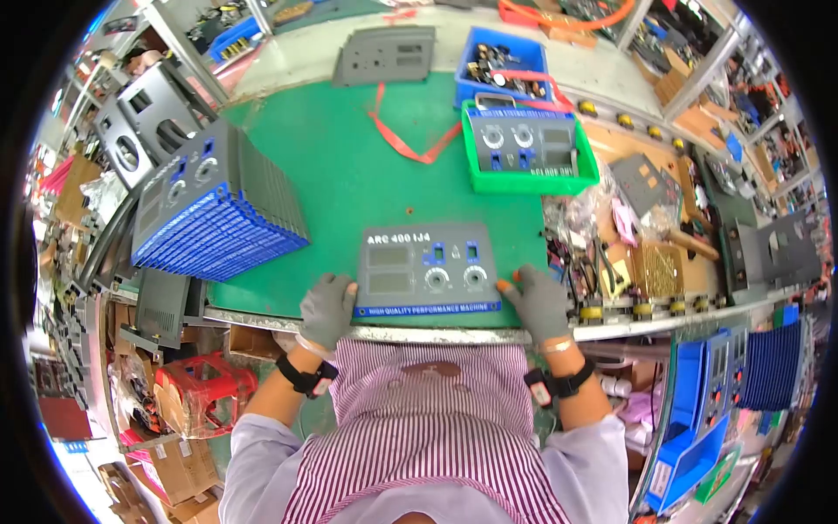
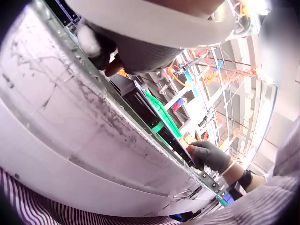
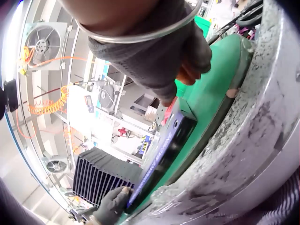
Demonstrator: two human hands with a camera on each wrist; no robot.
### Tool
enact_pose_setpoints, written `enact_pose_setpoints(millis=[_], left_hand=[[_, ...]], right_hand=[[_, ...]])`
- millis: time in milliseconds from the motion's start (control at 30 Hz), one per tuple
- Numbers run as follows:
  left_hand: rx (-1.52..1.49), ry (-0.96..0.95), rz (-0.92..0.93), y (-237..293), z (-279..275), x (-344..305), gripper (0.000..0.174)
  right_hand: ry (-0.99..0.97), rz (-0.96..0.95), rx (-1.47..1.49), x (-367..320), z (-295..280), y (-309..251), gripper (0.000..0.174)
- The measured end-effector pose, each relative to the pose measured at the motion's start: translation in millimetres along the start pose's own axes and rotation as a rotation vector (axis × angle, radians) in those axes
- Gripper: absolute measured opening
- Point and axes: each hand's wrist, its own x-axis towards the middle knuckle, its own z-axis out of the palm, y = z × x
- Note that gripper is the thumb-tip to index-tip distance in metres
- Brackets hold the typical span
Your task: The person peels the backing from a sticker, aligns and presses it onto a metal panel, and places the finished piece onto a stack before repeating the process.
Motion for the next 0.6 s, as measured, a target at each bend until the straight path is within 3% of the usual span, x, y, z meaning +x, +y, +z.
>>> enact_pose_setpoints(millis=[33, 67, 133, 233, 267, 333, 367, 433, 467, 500, 567, 600], left_hand=[[-0.124, 0.063, -0.008, -7, 7, -4, 0.023], [-0.06, 0.131, 0.036, -4, 6, -6, 0.023], [0.08, 0.254, 0.103, 10, 7, -12, 0.024], [-0.354, 0.198, -0.071, 13, 9, -24, 0.028], [-0.524, 0.097, -0.145, 18, -15, -26, 0.032], [-0.711, 0.155, -0.127, 27, -61, -30, 0.031], [-0.669, 0.261, -0.076, 31, -87, -33, 0.031], [-0.575, 0.464, 0.037, 30, -139, -30, 0.033], [-0.488, 0.602, 0.182, 17, -160, -25, 0.034], [-0.449, 0.722, 0.192, 8, -177, -22, 0.032], [-0.346, 0.83, 0.116, -20, -213, -13, 0.026], [-0.409, 0.855, -0.042, -35, -225, -11, 0.026]], right_hand=[[-0.153, 0.1, 0.208, -2, -10, -8, 0.044], [-0.206, 0.077, 0.244, -8, -2, -7, 0.049], [-0.111, -0.036, 0.184, -19, 13, -14, 0.06], [-0.164, 0.104, 0.512, -21, -3, -19, 0.057], [-0.171, 0.152, 0.653, -16, -13, -22, 0.055], [-0.214, 0.158, 0.944, -8, -63, -46, 0.052], [-0.237, 0.193, 0.902, 0, -84, -60, 0.052], [-0.119, -0.063, 0.877, 25, -113, -93, 0.055], [-0.053, -0.2, 0.825, 40, -122, -113, 0.056], [-0.016, -0.287, 0.851, 56, -122, -133, 0.056], [0.023, -0.415, 0.814, 86, -128, -184, 0.056], [0.024, -0.454, 0.752, 98, -133, -211, 0.057]])
